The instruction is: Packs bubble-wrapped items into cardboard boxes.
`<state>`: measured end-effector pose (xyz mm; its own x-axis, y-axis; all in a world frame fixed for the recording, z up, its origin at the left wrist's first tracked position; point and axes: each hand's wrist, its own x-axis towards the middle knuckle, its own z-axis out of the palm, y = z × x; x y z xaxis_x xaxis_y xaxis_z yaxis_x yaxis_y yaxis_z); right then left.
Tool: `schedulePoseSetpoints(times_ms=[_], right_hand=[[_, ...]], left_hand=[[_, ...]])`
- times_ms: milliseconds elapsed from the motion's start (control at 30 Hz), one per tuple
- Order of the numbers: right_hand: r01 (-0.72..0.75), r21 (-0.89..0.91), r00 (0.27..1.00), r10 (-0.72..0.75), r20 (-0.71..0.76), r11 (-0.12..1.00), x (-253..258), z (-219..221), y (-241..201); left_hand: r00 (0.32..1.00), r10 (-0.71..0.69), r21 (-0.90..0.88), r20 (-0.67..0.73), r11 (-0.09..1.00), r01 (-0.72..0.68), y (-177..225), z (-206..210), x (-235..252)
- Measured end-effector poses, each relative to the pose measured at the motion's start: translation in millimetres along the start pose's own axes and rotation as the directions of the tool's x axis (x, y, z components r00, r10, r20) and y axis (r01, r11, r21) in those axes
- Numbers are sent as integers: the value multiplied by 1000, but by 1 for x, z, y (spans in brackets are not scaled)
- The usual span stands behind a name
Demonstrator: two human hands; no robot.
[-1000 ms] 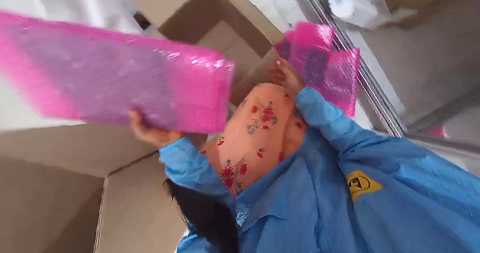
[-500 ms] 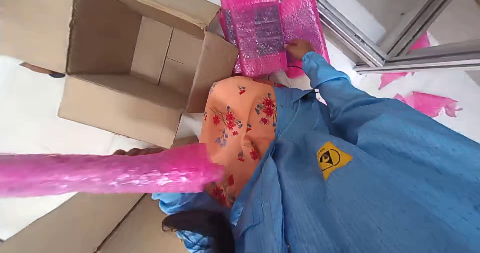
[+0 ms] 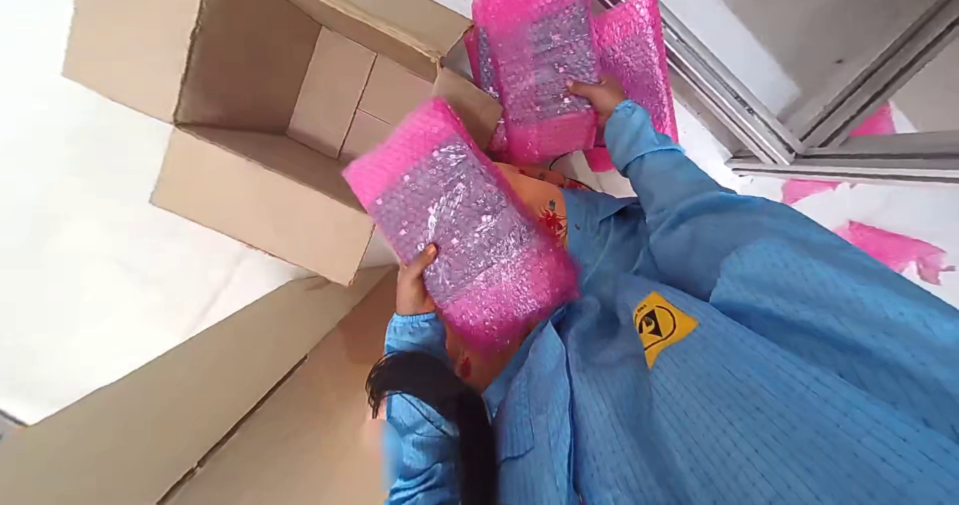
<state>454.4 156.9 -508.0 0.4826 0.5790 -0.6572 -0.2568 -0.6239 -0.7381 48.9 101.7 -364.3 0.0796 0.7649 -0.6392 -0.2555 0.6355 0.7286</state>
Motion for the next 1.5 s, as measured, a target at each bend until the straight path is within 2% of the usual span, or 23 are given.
schedulePoseSetpoints(times_ms=[67,167,400,567,733,867,1033,1133,1233,1367,1433,1500], right_hand=[[104,29,995,-104,5,994,-10,-16,-16],[257,115,965,-262,31,960,-39,-40,-50],[504,282,813,-559,164,816,-118,-52,-153],[572,297,739,-637,217,765,-146,-36,-183],[611,315,685,-685,247,726,-160,-20,-197],[608,268,720,-662,209,747,-169,-14,-200],[557,125,814,-569,117,821,-183,-33,-185],[529,158,835,-545,83,834,-190,-42,-164],[420,244,890,-449,74,874,-205,-31,-126],[193,359,945,-271,182,913,-239,21,-55],[59,402,952,-173,254,914,-252,42,-26],[23,433,935,-173,309,901,-254,46,-12]], left_hand=[[998,-44,-15,-36,999,44,-1,4,-1],[999,-42,-36,-18,999,41,-3,1,1],[1000,19,-39,-3,999,-19,-4,9,8],[990,134,-97,-50,986,-138,5,16,12],[952,278,-127,-125,948,-293,33,11,34],[930,324,-175,-177,919,-353,73,-8,84],[899,278,-169,-339,922,-349,136,-9,170],[865,266,-130,-425,928,-349,157,-16,210],[865,257,-138,-432,929,-345,159,-17,229],[875,249,-108,-415,942,-319,153,-19,253],[879,238,-81,-413,952,-296,146,-17,262],[886,215,-84,-411,959,-271,135,-15,268]])
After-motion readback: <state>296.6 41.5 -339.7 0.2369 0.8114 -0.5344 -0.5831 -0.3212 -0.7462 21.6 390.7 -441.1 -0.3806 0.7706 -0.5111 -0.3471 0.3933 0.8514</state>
